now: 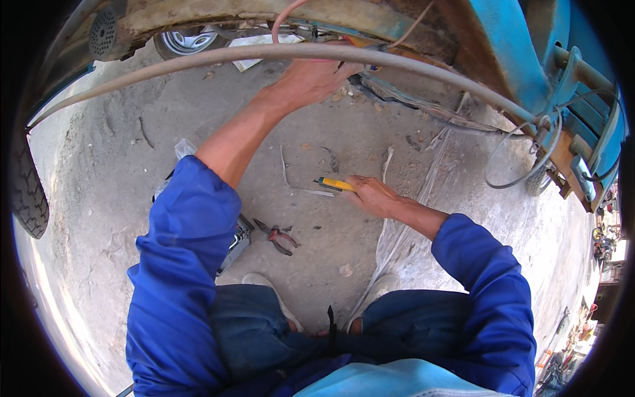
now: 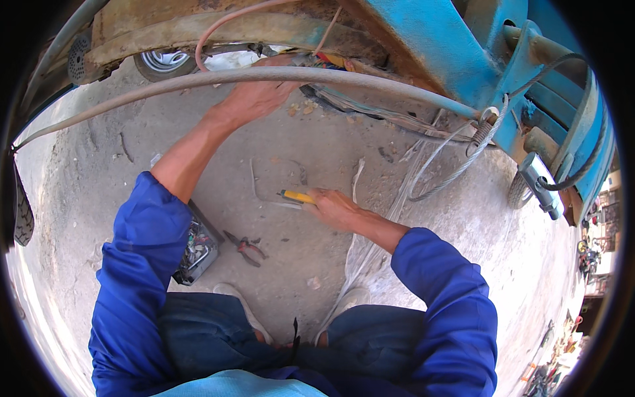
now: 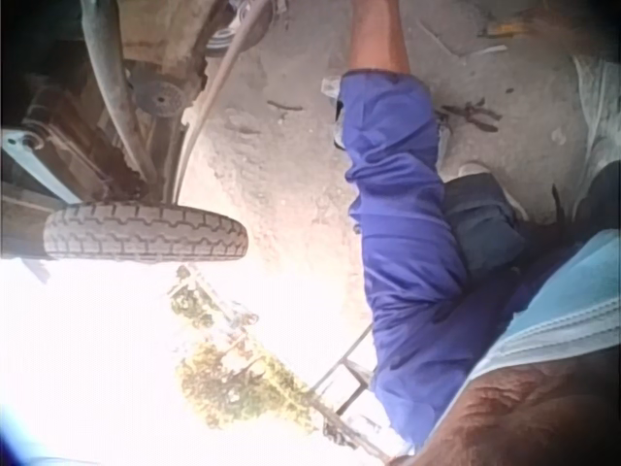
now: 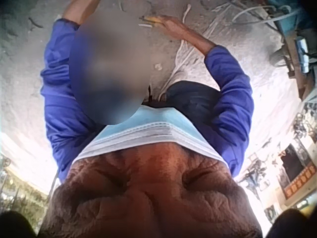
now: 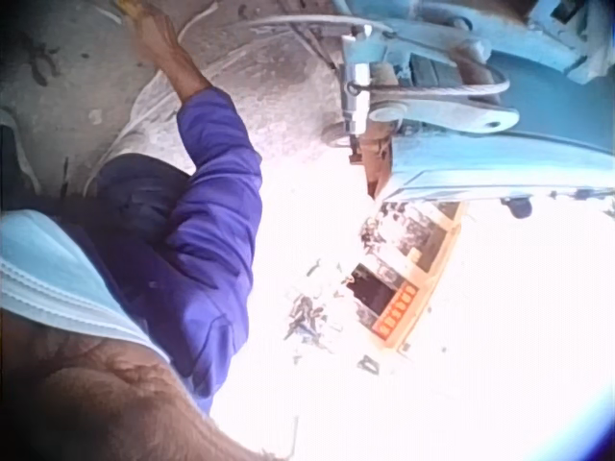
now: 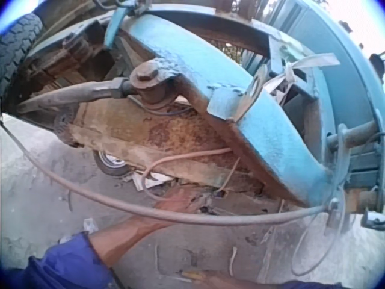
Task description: The person works under a blue three-wheeled vehicle, using a utility knife and pliers to strip and cut wires. They manipulate the exposed wires and connect them to a component under the vehicle frame.
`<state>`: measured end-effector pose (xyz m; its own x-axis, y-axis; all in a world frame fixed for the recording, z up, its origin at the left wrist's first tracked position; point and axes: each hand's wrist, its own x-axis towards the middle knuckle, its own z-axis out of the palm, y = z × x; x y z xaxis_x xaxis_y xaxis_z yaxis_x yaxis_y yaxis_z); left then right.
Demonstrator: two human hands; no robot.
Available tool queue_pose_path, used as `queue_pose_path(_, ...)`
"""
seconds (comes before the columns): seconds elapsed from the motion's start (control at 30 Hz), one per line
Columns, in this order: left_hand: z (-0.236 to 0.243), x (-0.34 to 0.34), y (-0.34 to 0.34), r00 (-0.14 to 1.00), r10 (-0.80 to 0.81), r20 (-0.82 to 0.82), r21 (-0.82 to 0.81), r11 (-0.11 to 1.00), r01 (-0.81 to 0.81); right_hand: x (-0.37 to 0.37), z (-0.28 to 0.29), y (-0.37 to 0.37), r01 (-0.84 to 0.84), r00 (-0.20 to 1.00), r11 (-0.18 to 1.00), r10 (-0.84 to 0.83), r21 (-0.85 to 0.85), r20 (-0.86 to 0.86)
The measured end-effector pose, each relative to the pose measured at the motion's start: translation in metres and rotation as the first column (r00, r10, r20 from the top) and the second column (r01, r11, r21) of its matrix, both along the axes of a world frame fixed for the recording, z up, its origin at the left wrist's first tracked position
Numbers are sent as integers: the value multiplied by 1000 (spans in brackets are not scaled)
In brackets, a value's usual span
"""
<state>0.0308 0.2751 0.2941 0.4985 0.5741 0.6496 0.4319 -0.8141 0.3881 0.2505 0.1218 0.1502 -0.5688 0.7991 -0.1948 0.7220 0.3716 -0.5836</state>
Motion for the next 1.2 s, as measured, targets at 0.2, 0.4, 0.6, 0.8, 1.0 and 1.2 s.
queue_pose_path(0.2,-8,1,6,999,2,35,-53,999,0,-16,-64,-10,-17,991,962,53,-271,124)
queue_pose_path(0.4,-6,0,13,998,-51,-36,0,999,51,-18,-74,-16,-156,970,974,182,-163,160)
queue_pose_path(0.6,-9,-3,8,991,-103,81,134,987,91,-20,18,15,-148,984,970,164,195,-70)
queue_pose_path(0.8,-3,2,12,991,-123,44,51,991,120,-4,111,81,296,952,520,-91,802,-292)
queue_pose_path(1.0,2,-1,3,997,-66,-28,-49,997,64,-8,129,105,365,929,624,-195,691,-314)
queue_pose_path(1.2,2,-2,-2,996,-56,-63,-17,998,55,-14,121,117,513,764,811,-283,280,-581)
